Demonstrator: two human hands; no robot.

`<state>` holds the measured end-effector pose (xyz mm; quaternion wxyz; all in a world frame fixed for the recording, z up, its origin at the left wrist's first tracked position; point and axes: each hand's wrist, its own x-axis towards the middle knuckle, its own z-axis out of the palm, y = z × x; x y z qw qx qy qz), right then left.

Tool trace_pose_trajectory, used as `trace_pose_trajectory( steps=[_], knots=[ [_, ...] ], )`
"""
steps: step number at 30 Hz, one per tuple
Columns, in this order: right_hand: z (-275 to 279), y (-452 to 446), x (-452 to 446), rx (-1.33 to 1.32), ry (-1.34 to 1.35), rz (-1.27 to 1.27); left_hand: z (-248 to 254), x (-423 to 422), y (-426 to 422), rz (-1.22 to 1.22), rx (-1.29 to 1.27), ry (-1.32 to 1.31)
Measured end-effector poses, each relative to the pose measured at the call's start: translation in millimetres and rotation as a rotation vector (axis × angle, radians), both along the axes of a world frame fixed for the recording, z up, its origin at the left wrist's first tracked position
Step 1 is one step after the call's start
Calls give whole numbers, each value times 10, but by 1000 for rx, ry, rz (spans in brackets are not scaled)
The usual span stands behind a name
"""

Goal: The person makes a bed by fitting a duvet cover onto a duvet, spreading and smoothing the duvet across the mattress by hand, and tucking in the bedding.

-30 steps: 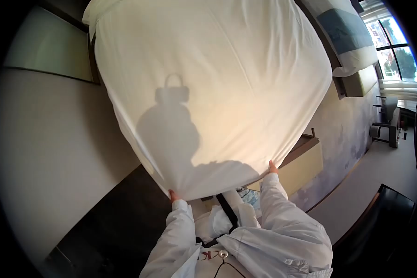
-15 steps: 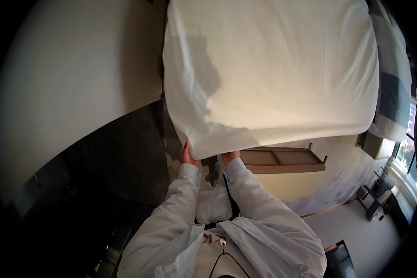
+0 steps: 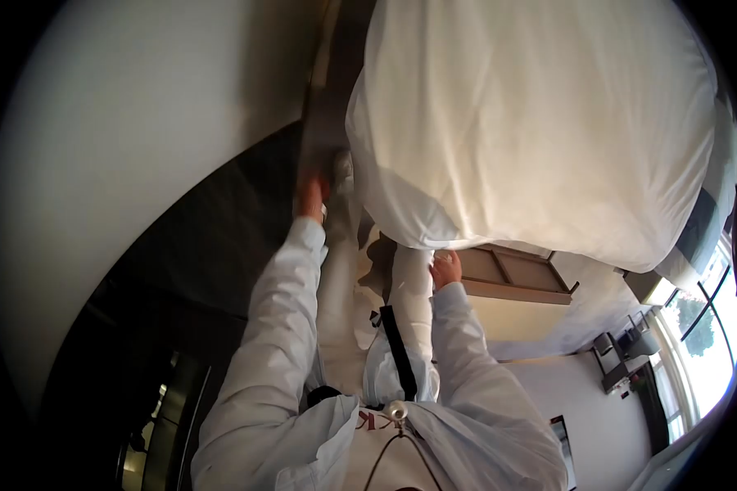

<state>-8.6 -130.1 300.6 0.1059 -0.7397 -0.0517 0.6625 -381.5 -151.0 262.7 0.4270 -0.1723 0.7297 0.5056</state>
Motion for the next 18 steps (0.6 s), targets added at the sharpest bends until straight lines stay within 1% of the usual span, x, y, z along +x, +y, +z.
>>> trace_pose_trajectory(
  steps=[1,2,3,5,6,7,8,9,10,11,12,13,14,15,17,18],
  knots=[
    [409,234,-643,45,5,-29,-275,-129,245,14,31,71],
    [480,264,-950,64,76,-6,-771,-260,358,-52,296,140],
    [494,256,-1184,77,148,12,-567,-329,748,-83,227,151],
    [599,348,-1417,8,281,-7,-414,-331,1286,-73,199,142],
    [552,396,-1503,-1,274,9,-730,-331,1361,-167,297,149],
    [475,403,-1577,3,244,-39,-911,-325,1377,-258,388,153],
    [450,385,-1586,7,212,-92,-996,-226,1370,-245,375,141],
    [401,347,-1548,-3,198,-86,-834,-166,1460,-123,339,-131],
    [358,312,-1489,69,195,58,-755,-108,1474,-4,303,-401],
    [328,278,-1441,142,196,202,-762,-63,1378,-1,299,-410],
    [305,266,-1411,144,197,202,-829,-49,1243,-205,266,-428],
    [324,265,-1363,306,135,698,-850,-31,1119,-412,233,-441],
    [326,274,-1348,477,53,1194,-781,10,999,-304,194,-264],
    [286,256,-1377,505,41,1188,-673,24,883,-194,166,-86],
    [193,225,-1470,-90,73,141,-501,-393,531,-639,-249,396],
    [269,294,-1564,-18,177,188,-540,-445,499,-272,-315,503]
  ],
)
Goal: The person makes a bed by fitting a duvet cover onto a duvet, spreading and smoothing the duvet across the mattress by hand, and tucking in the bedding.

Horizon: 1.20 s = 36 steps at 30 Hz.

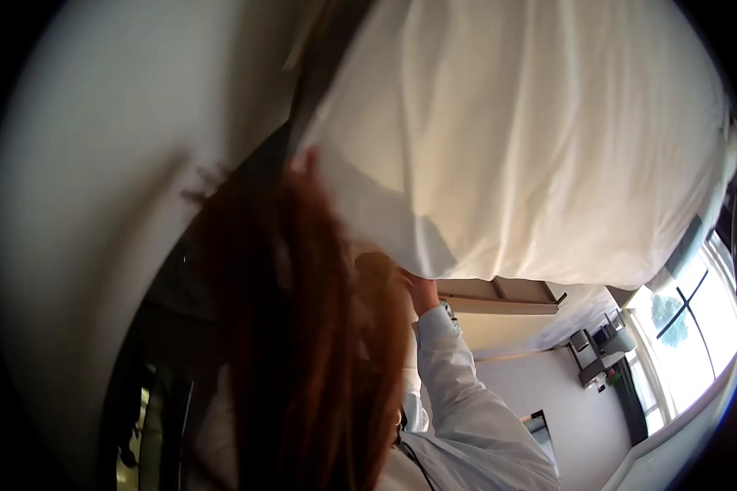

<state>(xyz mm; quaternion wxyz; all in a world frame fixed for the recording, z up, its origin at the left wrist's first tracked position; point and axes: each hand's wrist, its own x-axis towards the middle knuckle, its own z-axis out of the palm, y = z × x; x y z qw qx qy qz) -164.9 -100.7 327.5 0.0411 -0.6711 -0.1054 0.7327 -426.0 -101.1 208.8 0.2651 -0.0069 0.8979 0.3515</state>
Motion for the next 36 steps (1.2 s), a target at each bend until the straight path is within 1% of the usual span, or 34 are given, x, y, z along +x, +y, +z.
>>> trace_pose_trajectory(
  steps=[1,2,3,4,6,7,8,9,10,11,12,13,14,15,16,17,18,19,20,21,22,23,25,27,28,29,30,31,32,33,34,35,36],
  knots=[
    [143,14,-55,58,102,45,100,-157,-65,58,1,-23],
    [241,-22,-59,85,100,44,215,-314,-127,117,3,-44],
    [270,-26,-87,170,109,72,374,-552,-92,-123,-17,-205],
    [249,-51,-134,258,114,92,391,-518,22,-138,28,-194],
    [234,-93,-147,416,108,132,301,-270,105,0,150,-30],
    [234,-32,-126,496,103,152,162,-188,66,0,96,7],
    [357,63,-144,390,110,128,33,-172,11,-4,41,42],
    [558,169,-185,279,114,101,-12,-183,-7,10,55,158],
    [666,306,-193,231,156,121,-17,-149,23,29,70,273],
    [656,324,-117,219,139,139,269,-190,150,116,35,216],
    [660,338,-44,240,112,143,672,-180,199,183,294,161],
    [669,361,-1,256,87,142,409,-177,-73,181,541,302],
    [629,398,42,277,85,129,505,-183,-318,95,485,301],
    [596,400,89,273,70,100,779,-267,-319,61,488,178],
    [587,357,137,256,56,70,608,-344,-483,-1,338,116],
    [544,318,160,200,24,29,105,-410,-784,-128,35,35],
    [540,284,157,108,-16,32,-319,-468,-978,-281,-213,-35],
    [548,257,144,20,-59,34,-347,-489,-830,-410,-365,-77],
    [559,214,130,27,-64,26,-275,-392,-715,-384,-354,0],
    [575,179,99,51,34,27,-295,-360,-693,-392,-340,-7],
    [646,144,57,80,122,22,-474,-289,-803,-378,-185,169],
    [803,172,-22,116,155,35,-504,-149,-872,-368,-17,330],
    [1065,195,27,53,200,14,-408,39,-785,-187,109,-257],
    [1474,315,239,123,249,157,-108,409,-654,-473,299,140],
    [1687,345,389,162,238,120,349,743,-360,-271,289,98],
    [1861,380,521,189,138,84,795,1010,-95,-61,266,50],
    [2060,338,599,224,77,22,815,1154,-64,-103,428,-74],
    [2224,316,707,249,38,-21,1054,1255,36,-127,578,-178],
    [2331,242,823,346,-14,-51,1284,1398,152,-207,573,-165],
    [2407,235,943,389,65,-159,962,1596,290,-235,657,-257],
    [2659,290,1053,436,55,-189,1256,1742,546,-187,764,-722],
    [2811,325,1182,432,20,-187,1675,1849,793,-192,625,-1038],
    [3013,436,1360,476,44,-190,2220,1966,1091,-426,478,-1090]
  ],
)
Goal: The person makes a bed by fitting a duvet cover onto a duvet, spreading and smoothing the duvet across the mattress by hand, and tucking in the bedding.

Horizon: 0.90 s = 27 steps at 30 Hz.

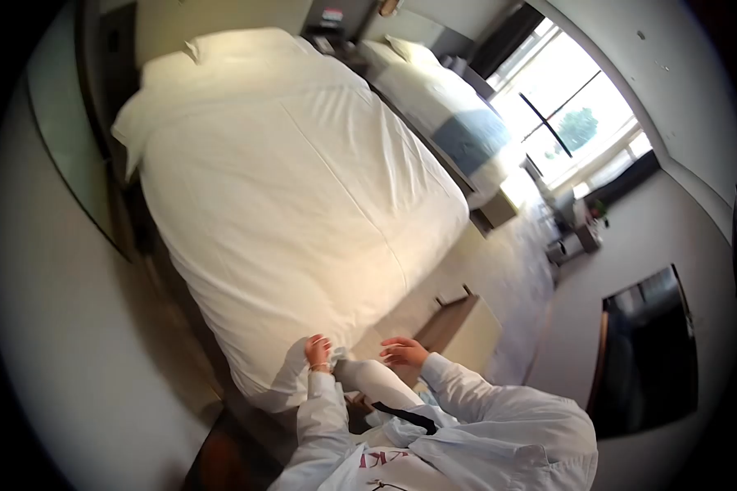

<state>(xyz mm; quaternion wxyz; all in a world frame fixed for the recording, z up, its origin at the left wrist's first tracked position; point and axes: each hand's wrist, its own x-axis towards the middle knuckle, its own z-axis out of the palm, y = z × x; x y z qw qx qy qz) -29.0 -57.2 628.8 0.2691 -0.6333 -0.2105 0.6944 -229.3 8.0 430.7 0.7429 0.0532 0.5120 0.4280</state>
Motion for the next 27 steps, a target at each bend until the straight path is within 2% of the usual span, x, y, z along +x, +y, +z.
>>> trace_pose_trajectory(
  steps=[1,5,6,8,10,12,14,16,17,18,19,20,21,22,25,27],
  knots=[
    [266,114,115,15,7,-20,249,205,222,-59,83,26],
    [449,422,830,192,119,-92,1573,694,879,48,349,135],
    [486,537,1000,213,131,-90,1817,786,1022,84,410,158],
    [347,696,1433,241,133,-126,1991,1064,1200,165,517,224],
    [122,823,1934,290,192,-245,1863,1429,1404,220,507,292],
    [185,841,2539,323,215,-312,1951,1919,1593,225,471,343],
    [93,805,3117,393,179,-441,2183,2402,1538,-112,522,270],
    [25,672,3626,378,67,-631,2090,2797,1617,-255,470,249],
    [-138,608,3952,539,-56,-644,1993,2983,1633,-343,412,222],
    [-372,484,4183,667,-186,-649,1772,3137,1675,-293,411,103],
    [-528,420,4387,696,-303,-675,1901,3311,1719,-271,378,130],
    [-336,378,4448,543,-291,-729,1983,3509,1764,-182,305,175],
    [-116,382,4513,390,-160,-774,1830,3603,1900,-261,280,183],
    [-196,302,4508,343,-25,-763,1800,3624,1959,-278,245,238],
    [-335,272,4800,197,11,-569,1659,3994,2230,-309,242,275],
    [-513,476,5196,154,14,-581,1592,4456,2501,-275,162,318]
  ],
)
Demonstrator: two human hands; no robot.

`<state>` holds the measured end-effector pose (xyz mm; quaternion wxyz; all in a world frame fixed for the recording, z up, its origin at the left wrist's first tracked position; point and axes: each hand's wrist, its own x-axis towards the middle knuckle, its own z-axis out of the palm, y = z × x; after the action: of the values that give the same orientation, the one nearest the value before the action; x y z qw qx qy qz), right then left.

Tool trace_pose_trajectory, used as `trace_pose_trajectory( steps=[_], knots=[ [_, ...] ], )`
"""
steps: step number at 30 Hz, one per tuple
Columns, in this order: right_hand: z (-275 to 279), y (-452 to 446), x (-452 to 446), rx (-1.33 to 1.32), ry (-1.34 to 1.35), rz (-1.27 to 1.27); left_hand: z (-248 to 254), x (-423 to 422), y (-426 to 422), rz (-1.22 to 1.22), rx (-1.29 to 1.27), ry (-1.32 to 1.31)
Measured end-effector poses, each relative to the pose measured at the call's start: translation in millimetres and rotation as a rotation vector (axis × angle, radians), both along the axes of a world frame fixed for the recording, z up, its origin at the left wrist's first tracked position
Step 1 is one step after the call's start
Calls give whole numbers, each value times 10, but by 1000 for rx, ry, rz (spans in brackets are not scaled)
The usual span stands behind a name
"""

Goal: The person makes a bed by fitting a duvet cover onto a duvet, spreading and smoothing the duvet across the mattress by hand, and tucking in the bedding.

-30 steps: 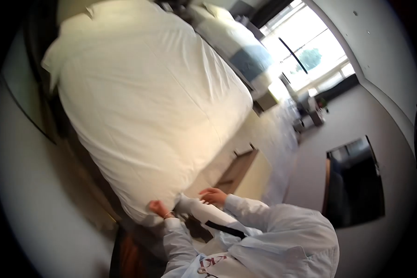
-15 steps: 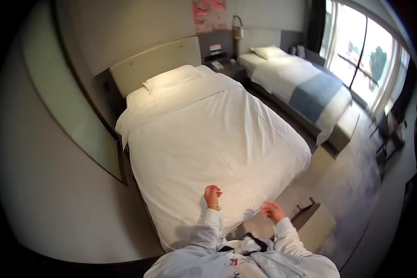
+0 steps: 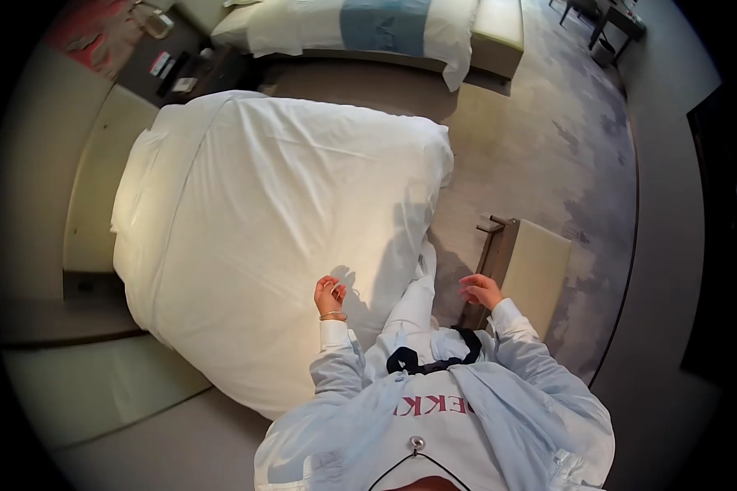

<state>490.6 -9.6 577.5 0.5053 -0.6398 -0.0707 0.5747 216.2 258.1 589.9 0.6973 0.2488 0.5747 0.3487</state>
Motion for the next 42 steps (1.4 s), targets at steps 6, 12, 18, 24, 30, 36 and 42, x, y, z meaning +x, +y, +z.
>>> trace_pose_trajectory(
  steps=[6,12,18,24,30,36,42],
  knots=[
    [-268,1175,1108,-54,100,-199,-439,1407,975,-93,-131,6],
    [-563,2544,2387,12,-10,-87,-133,2684,1493,-206,-106,-40],
    [-1294,3873,3518,26,-214,-150,-544,3472,2141,-304,-128,8],
    [-3070,4754,4018,-12,-949,138,-1210,3951,2306,-55,-158,135],
    [-3414,5379,4123,-183,-530,435,-1431,4620,1917,189,-204,176],
    [-2295,5219,5083,-61,-561,95,-1314,5142,1680,228,-326,173],
    [-2669,5286,5241,88,-802,147,-1010,5282,2121,255,-244,151]
  ],
)
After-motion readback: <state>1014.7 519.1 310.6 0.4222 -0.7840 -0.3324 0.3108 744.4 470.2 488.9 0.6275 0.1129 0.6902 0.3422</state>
